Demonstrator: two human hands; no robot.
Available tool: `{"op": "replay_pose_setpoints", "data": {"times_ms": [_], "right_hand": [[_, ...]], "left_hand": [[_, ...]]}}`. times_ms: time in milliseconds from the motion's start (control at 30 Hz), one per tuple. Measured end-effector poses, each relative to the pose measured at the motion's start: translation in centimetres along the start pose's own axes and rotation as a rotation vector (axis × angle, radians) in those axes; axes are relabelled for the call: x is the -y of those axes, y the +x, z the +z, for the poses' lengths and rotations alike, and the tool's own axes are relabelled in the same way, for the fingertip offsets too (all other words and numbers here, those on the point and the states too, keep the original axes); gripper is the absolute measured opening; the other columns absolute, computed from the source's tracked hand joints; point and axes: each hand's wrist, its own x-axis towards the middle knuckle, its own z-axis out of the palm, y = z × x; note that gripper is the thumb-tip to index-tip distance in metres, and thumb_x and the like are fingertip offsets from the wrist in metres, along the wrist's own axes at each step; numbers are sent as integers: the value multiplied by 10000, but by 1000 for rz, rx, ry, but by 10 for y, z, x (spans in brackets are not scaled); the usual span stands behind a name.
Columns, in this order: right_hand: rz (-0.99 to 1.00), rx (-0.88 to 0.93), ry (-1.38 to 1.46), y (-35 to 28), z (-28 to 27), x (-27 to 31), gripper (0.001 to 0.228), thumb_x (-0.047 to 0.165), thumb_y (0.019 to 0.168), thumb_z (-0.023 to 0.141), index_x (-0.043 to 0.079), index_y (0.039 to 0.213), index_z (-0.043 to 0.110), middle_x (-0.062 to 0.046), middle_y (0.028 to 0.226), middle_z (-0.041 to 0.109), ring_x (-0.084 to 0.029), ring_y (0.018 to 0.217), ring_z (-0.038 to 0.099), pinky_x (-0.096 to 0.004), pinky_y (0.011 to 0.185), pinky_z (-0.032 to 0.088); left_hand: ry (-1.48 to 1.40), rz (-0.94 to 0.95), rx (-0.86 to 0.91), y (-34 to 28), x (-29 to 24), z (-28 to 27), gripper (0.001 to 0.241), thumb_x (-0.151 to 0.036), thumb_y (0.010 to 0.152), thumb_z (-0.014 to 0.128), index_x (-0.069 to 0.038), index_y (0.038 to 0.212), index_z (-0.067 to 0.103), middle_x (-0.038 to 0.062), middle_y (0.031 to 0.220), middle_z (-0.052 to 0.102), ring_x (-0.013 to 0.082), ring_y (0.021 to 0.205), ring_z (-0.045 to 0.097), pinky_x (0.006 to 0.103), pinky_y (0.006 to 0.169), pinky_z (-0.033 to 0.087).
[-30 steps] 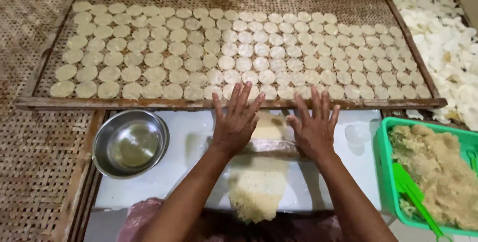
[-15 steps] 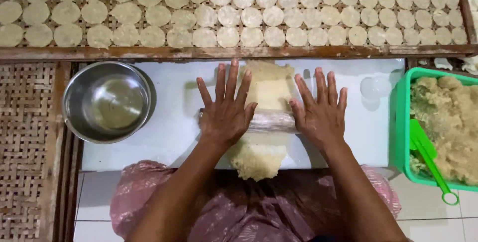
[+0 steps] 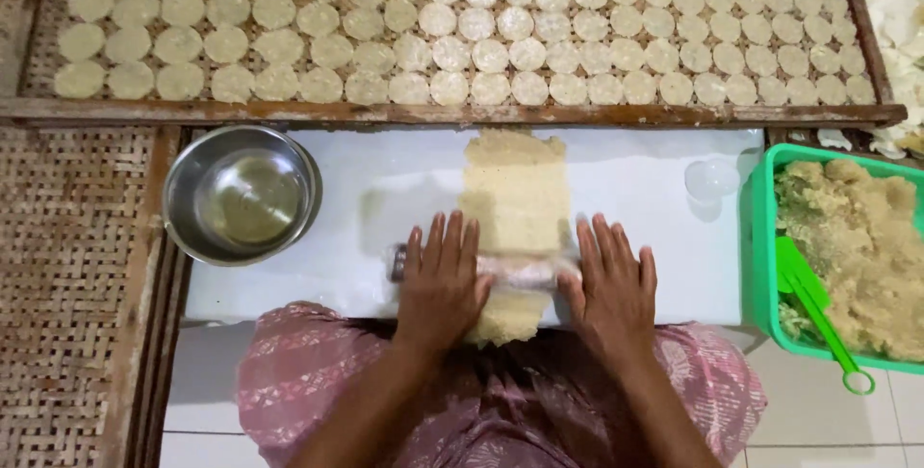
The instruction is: Flattening portions of dough using a rolling pin on a flat surface.
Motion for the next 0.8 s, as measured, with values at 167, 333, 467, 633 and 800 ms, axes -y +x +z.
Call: {"op": "replay_pose_setpoints", "data": {"times_ms": [167,333,467,633,800], "right_hand": [[49,-57,80,-12,2,13,738,519,1007,388,129,1625,278,-102,1711,244,-322,1579,190,-650,1218,104],[121,-29,108,41,-1,10,692,523,1026,309,167,1619,289,-66,1692,283,-302,1563,214,-652,1206,57],[136,-7,53,90,7,0,568,509,1035,325,341,1577,366,-62,1698,261,-316,1581,157,-676,1212,25],[160,51,72,137,17,-14,588,587,1033,325,449,1601,257,-57,1725,146,-340,1595,40,-726,1185,59],[50,-129,76,170,26,-23,644,651,1041,294,361,1616,304,-146,1692,229,-399,1588,62,-734,1177,4]], "left_hand": [[-48,29,1,-6,-3,-12,890,-551,927,634,-6,1565,339,273,1640,269,424,1523,263,589,1218,223],[-29,54,-79,46,10,-13,792,-486,977,576,47,1535,399,285,1614,341,415,1493,346,587,1190,252],[-34,-1,-103,95,25,12,671,-490,1018,446,-169,1596,331,184,1696,205,389,1569,165,709,1175,139],[67,16,-273,149,39,35,583,-435,1023,470,-266,1576,394,202,1679,276,431,1551,241,782,1125,145],[96,-44,-349,189,49,46,612,-414,1030,448,-321,1625,333,175,1693,254,408,1575,140,789,1125,140]]}}
